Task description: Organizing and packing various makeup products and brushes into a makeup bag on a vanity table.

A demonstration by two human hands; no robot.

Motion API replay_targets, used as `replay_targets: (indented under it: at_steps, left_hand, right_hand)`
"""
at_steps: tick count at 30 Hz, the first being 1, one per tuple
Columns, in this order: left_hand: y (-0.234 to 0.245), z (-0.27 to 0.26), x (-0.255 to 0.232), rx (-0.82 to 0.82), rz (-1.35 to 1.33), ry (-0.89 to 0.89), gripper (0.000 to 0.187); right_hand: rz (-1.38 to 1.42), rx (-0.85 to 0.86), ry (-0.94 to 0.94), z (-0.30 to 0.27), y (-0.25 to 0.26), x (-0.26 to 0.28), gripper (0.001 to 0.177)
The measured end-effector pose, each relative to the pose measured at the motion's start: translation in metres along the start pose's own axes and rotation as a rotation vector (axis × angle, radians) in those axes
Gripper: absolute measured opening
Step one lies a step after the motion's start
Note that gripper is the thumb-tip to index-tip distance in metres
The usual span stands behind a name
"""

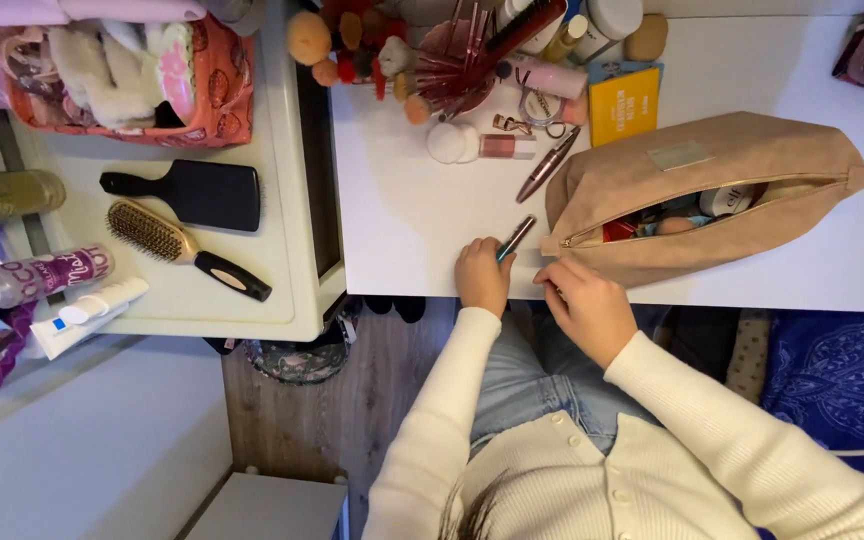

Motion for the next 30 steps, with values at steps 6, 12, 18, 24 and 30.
replay_targets:
  at_steps: [6,12,18,24,30]
  left_hand:
    - [0.082,-0.024,-0.022,-0.015,-0.243,0.083,0.021]
    - [0.148,-0.053,-0.106,-0.056,-0.264,-0.199,0.02]
    - [0.132,-0.065,-0.162,0.007,-0.222,-0.379,0.016]
    - [0.102,-0.074,-0.191,0.039,-0.068,-0.463,0.018]
    - [0.055,-0.086,-0.215,0.111,0.251,-0.594,0.034]
  right_hand:
    - [0.178,-0.115,-0.101,0.009,0.011,-0.014,0.015]
    - [0.63,-0.169,-0.288,0.013,0.039,-0.021,0.037]
    - [0.941,-0.268,-0.391,-0.014,0.045,-0.075,0.021]
    - [0.881,-0.455,-0.414,-0.059,0.061,-0.17,0.021]
    - [0.832,-0.55,-0.447,-0.069,0.063,-0.221,0.02]
Point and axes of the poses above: each hand's wrist, its own z-axis towards the middle knuckle, its own y-axis out of the back of the hand, x = y × z, the point moved 10 cm from there along z, towards the middle knuckle, and after that the axes turned 6 degrees about y, right-handed, at the moved point
